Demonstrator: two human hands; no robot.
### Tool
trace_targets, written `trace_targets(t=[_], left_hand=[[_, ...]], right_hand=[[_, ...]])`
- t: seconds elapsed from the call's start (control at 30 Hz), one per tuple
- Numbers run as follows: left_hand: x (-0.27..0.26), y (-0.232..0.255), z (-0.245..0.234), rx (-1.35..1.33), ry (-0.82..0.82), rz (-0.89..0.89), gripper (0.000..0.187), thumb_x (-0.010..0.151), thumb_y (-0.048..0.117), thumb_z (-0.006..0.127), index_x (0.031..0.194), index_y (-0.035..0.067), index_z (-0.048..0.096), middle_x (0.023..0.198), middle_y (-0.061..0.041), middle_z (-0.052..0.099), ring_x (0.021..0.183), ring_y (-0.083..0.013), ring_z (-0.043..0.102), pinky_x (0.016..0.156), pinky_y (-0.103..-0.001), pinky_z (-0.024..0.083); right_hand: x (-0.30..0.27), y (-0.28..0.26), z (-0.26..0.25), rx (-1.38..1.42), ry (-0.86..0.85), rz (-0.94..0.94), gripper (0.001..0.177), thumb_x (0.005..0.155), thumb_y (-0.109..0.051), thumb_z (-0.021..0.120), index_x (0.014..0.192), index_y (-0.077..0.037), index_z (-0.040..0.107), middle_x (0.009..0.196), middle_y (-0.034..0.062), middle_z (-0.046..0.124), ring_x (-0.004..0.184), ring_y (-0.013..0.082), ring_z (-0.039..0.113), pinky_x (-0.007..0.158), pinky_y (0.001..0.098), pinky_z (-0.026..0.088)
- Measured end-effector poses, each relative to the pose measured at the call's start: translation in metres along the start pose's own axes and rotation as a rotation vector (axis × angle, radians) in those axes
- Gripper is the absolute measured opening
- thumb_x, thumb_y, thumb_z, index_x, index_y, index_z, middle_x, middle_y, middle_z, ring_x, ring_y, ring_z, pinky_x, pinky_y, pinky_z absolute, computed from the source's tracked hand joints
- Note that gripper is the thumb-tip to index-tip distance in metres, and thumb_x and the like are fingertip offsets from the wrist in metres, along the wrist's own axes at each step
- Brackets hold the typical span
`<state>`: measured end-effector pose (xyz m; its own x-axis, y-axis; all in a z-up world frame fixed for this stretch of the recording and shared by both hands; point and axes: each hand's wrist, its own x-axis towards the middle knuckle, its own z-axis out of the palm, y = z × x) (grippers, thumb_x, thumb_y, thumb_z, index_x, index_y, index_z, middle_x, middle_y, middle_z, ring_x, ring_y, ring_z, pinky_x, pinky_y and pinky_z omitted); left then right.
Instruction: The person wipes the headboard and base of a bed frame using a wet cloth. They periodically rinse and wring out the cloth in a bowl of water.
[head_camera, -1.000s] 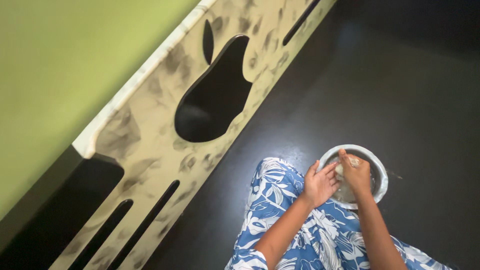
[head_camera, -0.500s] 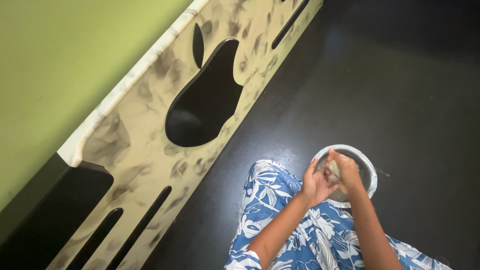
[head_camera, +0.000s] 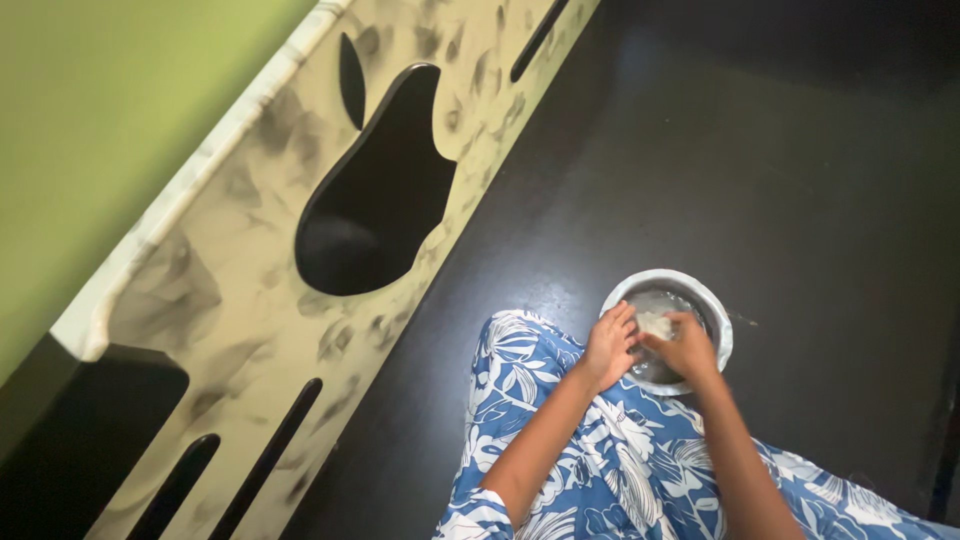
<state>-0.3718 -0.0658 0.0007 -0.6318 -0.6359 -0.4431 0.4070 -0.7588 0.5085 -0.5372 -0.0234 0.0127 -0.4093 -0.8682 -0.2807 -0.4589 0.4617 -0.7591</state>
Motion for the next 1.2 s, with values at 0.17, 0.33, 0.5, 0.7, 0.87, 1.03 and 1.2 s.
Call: trace_targets(t=[0.17, 0.33, 0.5, 0.7, 0.87, 1.03, 1.2], left_hand=[[-0.015, 0.008, 0.019, 0.093, -0.053, 0.062, 0.086, 0.094, 0.055, 0.048, 0.163, 0.009, 0.026, 0.170, -0.005, 0.023, 0.138, -0.0231, 0.034, 0.117, -0.051, 0.015], [-0.023, 0.011, 0.030, -0.018, -0.092, 0.158, 0.074, 0.098, 0.049, 0.053, 0.157, 0.008, 0.034, 0.162, -0.012, 0.034, 0.146, -0.0232, 0.034, 0.123, -0.044, 0.019], [-0.010, 0.004, 0.025, -0.050, -0.039, 0.203, 0.073, 0.096, 0.045, 0.056, 0.155, 0.007, 0.034, 0.160, -0.011, 0.034, 0.147, -0.0246, 0.029, 0.121, -0.040, 0.019], [-0.012, -0.003, 0.016, 0.184, 0.068, 0.136, 0.066, 0.094, 0.039, 0.057, 0.153, 0.017, 0.037, 0.143, -0.008, 0.047, 0.132, -0.0230, 0.042, 0.112, -0.042, 0.030], [-0.026, 0.013, 0.027, 0.224, -0.022, 0.177, 0.064, 0.097, 0.040, 0.057, 0.153, 0.015, 0.041, 0.136, -0.005, 0.053, 0.124, -0.0196, 0.045, 0.104, -0.041, 0.034], [-0.036, 0.020, 0.051, 0.515, -0.040, 0.132, 0.063, 0.097, 0.044, 0.057, 0.151, 0.018, 0.037, 0.139, 0.002, 0.054, 0.132, -0.0170, 0.048, 0.108, -0.039, 0.038], [-0.020, 0.019, 0.038, 0.504, -0.019, 0.201, 0.072, 0.093, 0.039, 0.079, 0.142, -0.002, 0.044, 0.131, -0.019, 0.061, 0.106, -0.0267, 0.069, 0.093, -0.042, 0.059]], right_hand=[[-0.010, -0.016, 0.019, -0.350, 0.017, -0.106, 0.070, 0.076, -0.033, 0.087, 0.139, -0.014, 0.061, 0.117, 0.0366, 0.065, 0.108, 0.0495, 0.066, 0.093, 0.0506, 0.054], [0.006, -0.020, 0.032, -0.421, -0.054, -0.019, 0.078, 0.075, -0.025, 0.085, 0.146, -0.016, 0.052, 0.121, 0.0352, 0.066, 0.112, 0.0489, 0.067, 0.096, 0.0520, 0.054], [0.039, 0.010, 0.049, -0.442, -0.091, 0.004, 0.096, 0.071, -0.019, 0.088, 0.152, -0.015, 0.037, 0.139, 0.0443, 0.042, 0.118, 0.0544, 0.057, 0.097, 0.0499, 0.051], [0.026, 0.004, 0.022, -0.174, -0.104, -0.009, 0.082, 0.076, -0.027, 0.085, 0.144, -0.003, 0.045, 0.122, 0.0320, 0.061, 0.114, 0.0438, 0.060, 0.094, 0.0454, 0.051], [-0.019, -0.047, -0.041, 0.306, -0.174, 0.019, 0.058, 0.080, -0.019, 0.073, 0.136, -0.009, 0.059, 0.114, 0.0130, 0.070, 0.095, 0.0211, 0.068, 0.076, 0.0345, 0.057], [-0.052, -0.094, -0.082, 0.355, -0.318, 0.066, 0.050, 0.091, -0.019, 0.064, 0.140, -0.015, 0.057, 0.122, 0.0110, 0.067, 0.104, 0.0190, 0.065, 0.080, 0.0318, 0.054], [-0.057, -0.078, -0.086, 0.839, -0.544, 0.054, 0.056, 0.093, -0.014, 0.056, 0.149, -0.011, 0.050, 0.130, 0.0088, 0.064, 0.114, 0.0177, 0.062, 0.092, 0.0315, 0.055]])
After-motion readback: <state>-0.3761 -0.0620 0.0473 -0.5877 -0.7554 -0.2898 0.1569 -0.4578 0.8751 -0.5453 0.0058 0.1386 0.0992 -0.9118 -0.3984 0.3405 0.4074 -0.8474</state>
